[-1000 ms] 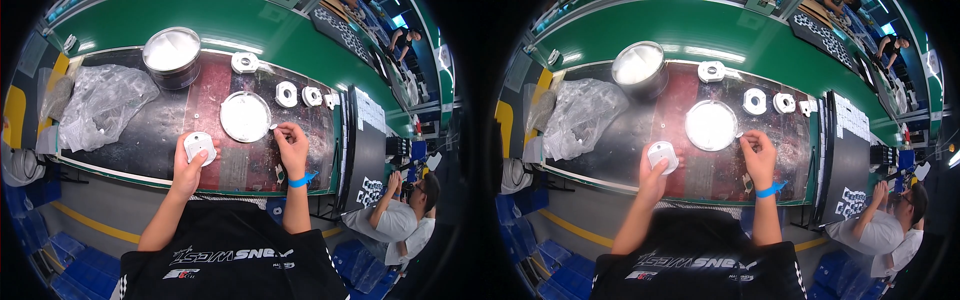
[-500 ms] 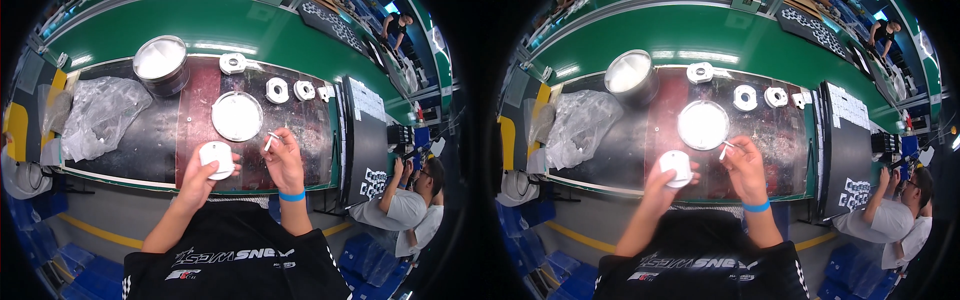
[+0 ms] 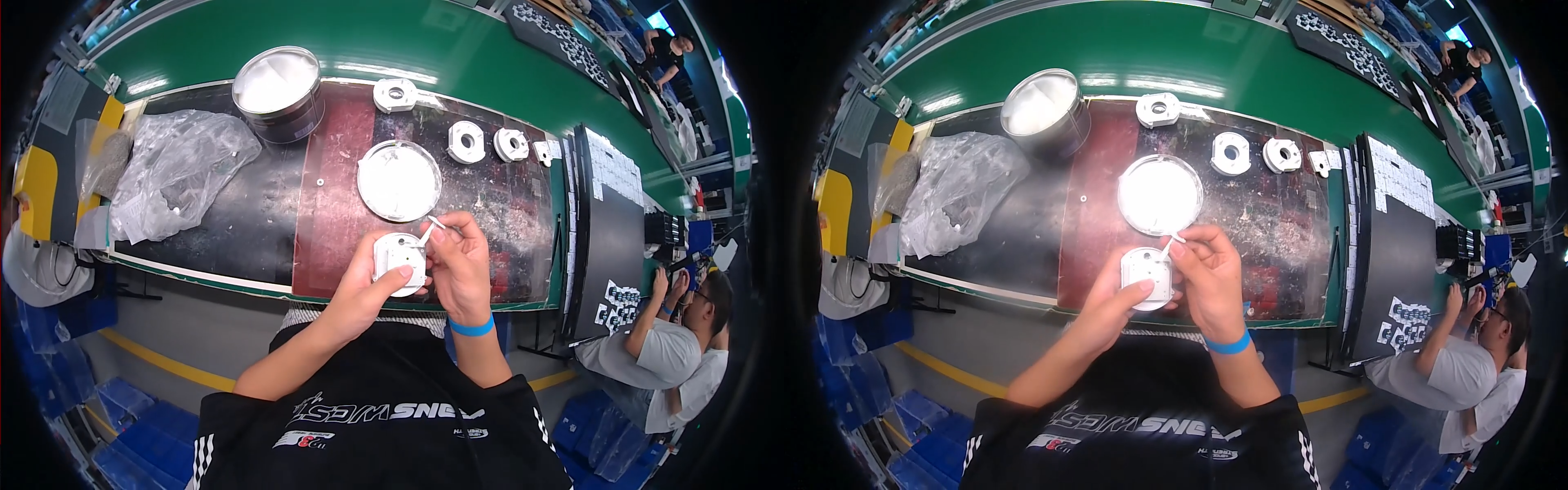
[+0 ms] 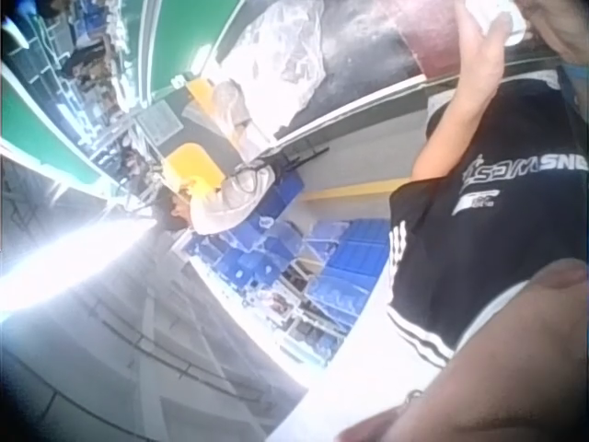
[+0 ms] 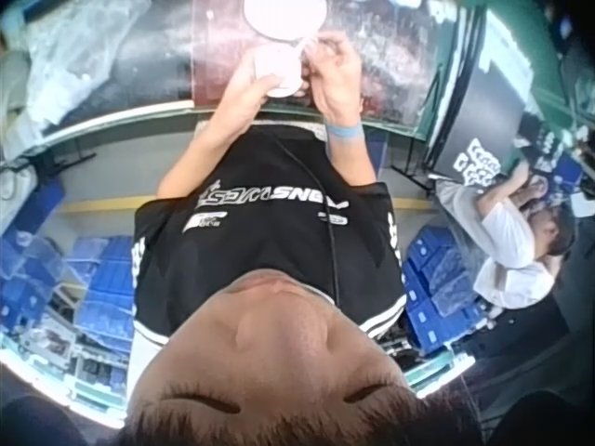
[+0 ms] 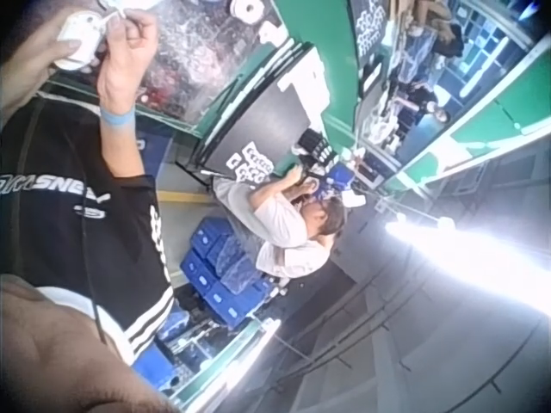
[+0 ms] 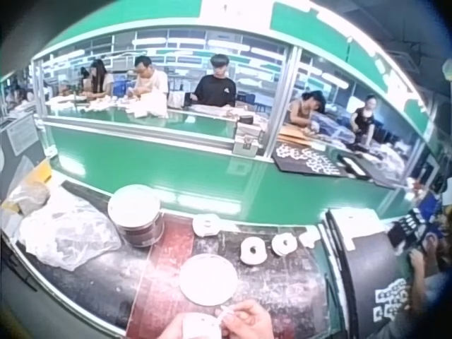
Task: Manually assemble plastic and metal components for light fixtures at a factory workbench.
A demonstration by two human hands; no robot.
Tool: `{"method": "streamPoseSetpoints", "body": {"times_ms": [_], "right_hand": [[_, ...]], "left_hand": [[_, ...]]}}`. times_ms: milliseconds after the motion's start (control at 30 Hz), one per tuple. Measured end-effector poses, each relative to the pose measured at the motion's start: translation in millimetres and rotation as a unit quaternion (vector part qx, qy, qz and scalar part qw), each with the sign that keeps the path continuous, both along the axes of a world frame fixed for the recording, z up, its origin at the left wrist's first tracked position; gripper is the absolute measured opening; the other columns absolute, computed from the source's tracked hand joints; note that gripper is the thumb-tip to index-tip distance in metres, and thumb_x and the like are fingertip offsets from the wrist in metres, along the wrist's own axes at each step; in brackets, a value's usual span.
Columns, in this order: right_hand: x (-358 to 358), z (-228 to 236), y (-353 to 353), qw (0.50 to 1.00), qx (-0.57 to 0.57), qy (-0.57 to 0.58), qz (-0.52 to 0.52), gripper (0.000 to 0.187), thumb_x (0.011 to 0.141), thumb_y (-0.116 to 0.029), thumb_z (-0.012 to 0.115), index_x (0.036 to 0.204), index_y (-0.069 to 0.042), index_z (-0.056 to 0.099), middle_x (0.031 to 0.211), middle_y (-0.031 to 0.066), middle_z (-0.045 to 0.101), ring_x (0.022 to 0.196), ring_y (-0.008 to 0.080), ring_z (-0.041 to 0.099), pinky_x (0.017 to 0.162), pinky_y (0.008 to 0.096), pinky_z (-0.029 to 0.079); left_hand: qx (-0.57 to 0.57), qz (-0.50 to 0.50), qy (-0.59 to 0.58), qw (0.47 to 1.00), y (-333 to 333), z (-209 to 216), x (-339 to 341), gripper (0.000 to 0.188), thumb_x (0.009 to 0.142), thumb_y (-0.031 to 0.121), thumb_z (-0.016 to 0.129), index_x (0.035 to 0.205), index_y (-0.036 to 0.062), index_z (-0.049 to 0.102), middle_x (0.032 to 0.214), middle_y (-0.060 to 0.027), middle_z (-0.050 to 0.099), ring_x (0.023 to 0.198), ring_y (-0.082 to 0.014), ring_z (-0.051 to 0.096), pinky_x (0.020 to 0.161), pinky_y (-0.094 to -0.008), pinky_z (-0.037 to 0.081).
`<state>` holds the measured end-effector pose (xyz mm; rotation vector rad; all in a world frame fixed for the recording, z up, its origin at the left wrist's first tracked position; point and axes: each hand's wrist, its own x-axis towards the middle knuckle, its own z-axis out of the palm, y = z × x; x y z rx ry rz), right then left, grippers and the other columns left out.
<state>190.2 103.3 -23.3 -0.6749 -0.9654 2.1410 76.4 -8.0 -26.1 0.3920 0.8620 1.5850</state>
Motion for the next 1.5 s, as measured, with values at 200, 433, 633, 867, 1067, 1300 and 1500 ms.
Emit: {"method": "streamPoseSetpoints", "body": {"times_ms": [200,433,633,867,1067,1300,1500], "right_hand": [[-0.6,-0.1,-2.3,1.0,-0.001,-0.022,-0.002,0.016,0.094,-0.003,0.064,0.107,-0.002,0.055,0.102,0.0152,0.071,0.079,0.0123,0.067,0.061,0.0218,0.053],[0.6,-1.3,-3.5,1.0,-0.012,-0.027,-0.006,0.015,0.094,-0.004,0.063,0.107,-0.001,0.054,0.102,0.0155,0.07,0.08,0.0128,0.067,0.06,0.0224,0.054],[0.2,0.4,-4.3,0.999,-0.033,-0.019,-0.006,0.015,0.095,-0.005,0.063,0.107,-0.002,0.054,0.102,0.0151,0.071,0.078,0.0122,0.066,0.061,0.0224,0.053],[0.4,-4.5,-2.6,0.999,-0.036,-0.017,-0.002,0.014,0.094,-0.006,0.065,0.105,-0.002,0.056,0.102,0.0152,0.071,0.078,0.0113,0.066,0.061,0.0212,0.052],[0.9,-3.7,-8.2,0.995,0.071,-0.055,-0.033,0.017,0.091,-0.002,0.067,0.105,-0.001,0.057,0.102,0.015,0.07,0.083,0.013,0.065,0.072,0.0241,0.053],[10.4,-5.5,1.1,0.921,0.386,-0.046,-0.039,0.01,0.092,0.003,0.059,0.1,-0.002,0.058,0.095,0.0163,0.07,0.092,0.0187,0.059,0.082,0.0314,0.05],[12.7,3.0,4.4,0.896,0.435,-0.088,-0.014,0.017,0.084,0.008,0.058,0.097,0.001,0.068,0.098,0.0127,0.067,0.1,0.0203,0.057,0.086,0.0312,0.048]], "left_hand": [[0.005,-0.004,0.042,0.999,-0.7,0.1,5.1,0.039,0.098,0.008,0.056,0.13,0.0014,0.035,0.118,-0.0128,0.055,0.104,-0.0172,0.061,0.086,-0.0328,0.057],[0.004,-0.004,0.032,0.999,-1.1,-0.1,5.6,0.038,0.098,0.009,0.056,0.129,0.0008,0.036,0.116,-0.0122,0.056,0.101,-0.0159,0.062,0.086,-0.0312,0.055],[0.005,-0.005,0.035,0.999,-1.0,-1.9,4.6,0.037,0.098,0.008,0.056,0.129,0.0002,0.036,0.113,-0.0118,0.057,0.097,-0.0148,0.062,0.083,-0.03,0.055],[0.002,-0.007,0.034,0.999,-0.5,-2.2,4.2,0.037,0.099,0.009,0.055,0.129,0.0,0.036,0.111,-0.0116,0.057,0.095,-0.0158,0.063,0.081,-0.0301,0.055],[-0.007,-0.017,0.005,1.0,-1.8,-0.9,3.3,0.038,0.099,0.009,0.054,0.13,0.0001,0.035,0.112,-0.0133,0.058,0.096,-0.0179,0.064,0.082,-0.0321,0.056],[-0.005,-0.033,-0.019,0.999,-4.4,0.1,3.2,0.039,0.099,0.01,0.053,0.131,0.0,0.035,0.114,-0.0168,0.061,0.098,-0.0216,0.066,0.083,-0.0337,0.056],[-0.003,-0.04,-0.021,0.999,-4.8,1.4,4.5,0.038,0.099,0.011,0.053,0.13,0.0007,0.035,0.113,-0.016,0.06,0.096,-0.0214,0.067,0.083,-0.0336,0.057]]}}
